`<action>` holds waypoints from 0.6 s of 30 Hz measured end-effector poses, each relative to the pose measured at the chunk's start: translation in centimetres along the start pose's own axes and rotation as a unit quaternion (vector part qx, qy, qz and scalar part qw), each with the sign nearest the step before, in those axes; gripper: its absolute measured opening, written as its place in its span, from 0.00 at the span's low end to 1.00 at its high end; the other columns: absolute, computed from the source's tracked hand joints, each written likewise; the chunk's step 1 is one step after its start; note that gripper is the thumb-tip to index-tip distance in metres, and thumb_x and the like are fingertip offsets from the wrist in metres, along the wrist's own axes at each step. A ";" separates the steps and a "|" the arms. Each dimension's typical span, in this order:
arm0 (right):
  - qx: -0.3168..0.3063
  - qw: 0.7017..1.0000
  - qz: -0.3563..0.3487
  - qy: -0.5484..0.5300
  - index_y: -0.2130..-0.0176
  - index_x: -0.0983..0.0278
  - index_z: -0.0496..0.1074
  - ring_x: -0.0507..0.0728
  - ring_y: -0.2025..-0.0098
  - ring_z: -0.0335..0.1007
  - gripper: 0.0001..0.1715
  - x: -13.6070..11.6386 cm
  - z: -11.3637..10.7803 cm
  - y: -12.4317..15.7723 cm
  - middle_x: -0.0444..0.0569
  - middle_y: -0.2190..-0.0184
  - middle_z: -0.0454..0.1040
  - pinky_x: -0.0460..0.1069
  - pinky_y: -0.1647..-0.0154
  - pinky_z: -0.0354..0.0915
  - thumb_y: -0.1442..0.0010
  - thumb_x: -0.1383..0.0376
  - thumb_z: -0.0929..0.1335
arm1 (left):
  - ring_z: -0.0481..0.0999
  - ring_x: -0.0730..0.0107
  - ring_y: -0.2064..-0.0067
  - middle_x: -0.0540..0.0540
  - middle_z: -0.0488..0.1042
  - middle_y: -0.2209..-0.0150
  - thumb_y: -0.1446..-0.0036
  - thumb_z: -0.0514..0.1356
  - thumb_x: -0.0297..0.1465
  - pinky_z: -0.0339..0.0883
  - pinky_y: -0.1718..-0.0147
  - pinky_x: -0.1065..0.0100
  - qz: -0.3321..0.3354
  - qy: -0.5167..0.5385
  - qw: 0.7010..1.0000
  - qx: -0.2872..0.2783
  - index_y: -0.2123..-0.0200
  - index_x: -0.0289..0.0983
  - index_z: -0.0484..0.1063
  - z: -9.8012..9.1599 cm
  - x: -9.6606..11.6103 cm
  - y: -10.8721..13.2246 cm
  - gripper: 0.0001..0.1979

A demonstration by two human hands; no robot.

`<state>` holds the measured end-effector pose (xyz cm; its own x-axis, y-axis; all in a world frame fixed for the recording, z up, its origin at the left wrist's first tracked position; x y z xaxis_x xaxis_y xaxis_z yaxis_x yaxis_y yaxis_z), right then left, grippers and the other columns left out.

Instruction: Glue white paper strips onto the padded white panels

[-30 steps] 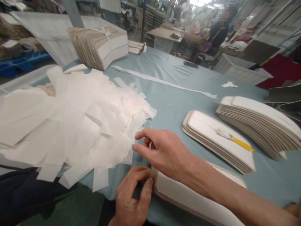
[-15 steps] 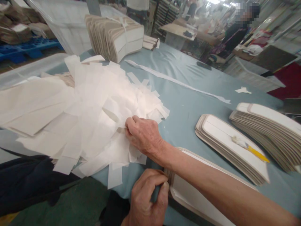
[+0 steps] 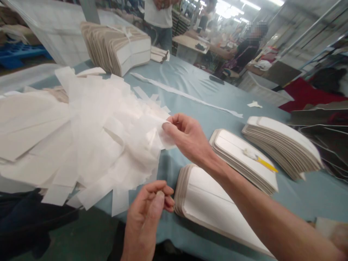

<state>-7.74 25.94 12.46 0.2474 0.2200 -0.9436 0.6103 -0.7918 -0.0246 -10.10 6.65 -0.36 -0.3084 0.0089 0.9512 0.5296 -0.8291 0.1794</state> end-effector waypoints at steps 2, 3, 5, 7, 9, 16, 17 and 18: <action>0.010 1.000 -0.014 0.009 0.64 0.60 0.67 0.49 0.76 0.63 0.05 -1.2 -1.1 1.9 0.36 0.77 0.69 0.45 0.74 0.58 0.40 0.62 0.68 | 0.86 0.59 0.56 0.37 0.84 0.51 0.31 0.60 0.50 0.84 0.58 0.60 -0.014 0.040 0.999 0.007 0.45 0.38 0.77 -0.1 0.7 -0.5 0.25; 0.010 0.999 -0.020 0.028 0.63 0.59 0.67 0.49 0.77 0.62 0.05 -1.8 -1.4 3.1 0.35 0.78 0.68 0.45 0.75 0.57 0.41 0.64 0.68 | 0.85 0.55 0.51 0.36 0.83 0.47 0.33 0.60 0.53 0.84 0.54 0.57 -0.007 0.041 0.999 0.003 0.43 0.38 0.77 0.2 1.4 -0.8 0.28; 0.012 0.996 -0.037 0.080 0.63 0.59 0.67 0.48 0.79 0.60 0.06 -2.7 -2.0 5.8 0.33 0.81 0.67 0.44 0.76 0.54 0.43 0.68 0.67 | 0.82 0.49 0.42 0.35 0.80 0.41 0.37 0.62 0.58 0.81 0.45 0.53 0.020 0.036 0.999 -0.022 0.39 0.40 0.76 1.5 3.2 -1.3 0.34; 0.031 0.986 -0.070 0.146 0.64 0.59 0.66 0.48 0.80 0.60 0.08 -3.4 -2.6 8.5 0.34 0.80 0.70 0.44 0.77 0.53 0.45 0.71 0.66 | 0.77 0.46 0.36 0.36 0.78 0.38 0.40 0.64 0.61 0.77 0.39 0.52 0.035 0.059 0.997 -0.034 0.37 0.40 0.75 3.0 4.7 -1.4 0.38; 0.055 0.966 -0.125 0.219 0.64 0.59 0.67 0.48 0.80 0.63 0.09 -3.8 -2.9 11.1 0.36 0.78 0.74 0.45 0.76 0.53 0.44 0.73 0.65 | 0.74 0.47 0.33 0.40 0.78 0.37 0.43 0.67 0.60 0.75 0.37 0.55 0.017 0.107 0.994 -0.004 0.39 0.42 0.77 3.9 5.4 -1.0 0.38; 0.141 0.905 -0.243 0.318 0.64 0.59 0.67 0.50 0.80 0.74 0.09 -2.6 -2.1 18.2 0.38 0.77 0.77 0.45 0.75 0.58 0.35 0.73 0.63 | 0.84 0.58 0.50 0.43 0.84 0.52 0.58 0.77 0.57 0.81 0.53 0.66 -0.129 0.170 0.971 0.108 0.56 0.40 0.83 5.5 3.2 2.1 0.33; 0.149 0.912 -0.237 0.300 0.65 0.59 0.67 0.50 0.80 0.74 0.09 -2.1 -1.9 19.0 0.38 0.77 0.77 0.45 0.76 0.58 0.35 0.72 0.63 | 0.84 0.60 0.54 0.43 0.84 0.54 0.57 0.76 0.57 0.81 0.56 0.66 -0.137 0.169 0.971 0.100 0.56 0.39 0.83 5.6 2.9 2.5 0.33; 0.159 0.919 -0.229 0.278 0.65 0.58 0.67 0.50 0.80 0.73 0.08 -1.7 -1.9 19.7 0.38 0.77 0.77 0.46 0.76 0.58 0.34 0.70 0.63 | 0.84 0.62 0.57 0.44 0.84 0.56 0.55 0.75 0.58 0.81 0.59 0.67 -0.144 0.162 0.973 0.085 0.55 0.39 0.82 5.7 2.7 2.9 0.33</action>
<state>5.34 11.04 14.18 0.4205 0.7585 -0.4978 0.5175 -0.6512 -0.5551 -4.91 7.49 4.18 -0.6816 0.0271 0.7312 0.4988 -0.7139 0.4914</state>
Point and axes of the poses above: each hand's wrist, its own y-axis away from the middle knuckle, its own z-axis out of the palm, x = y × z, the point moved 8 cm from there along -y, towards the middle knuckle
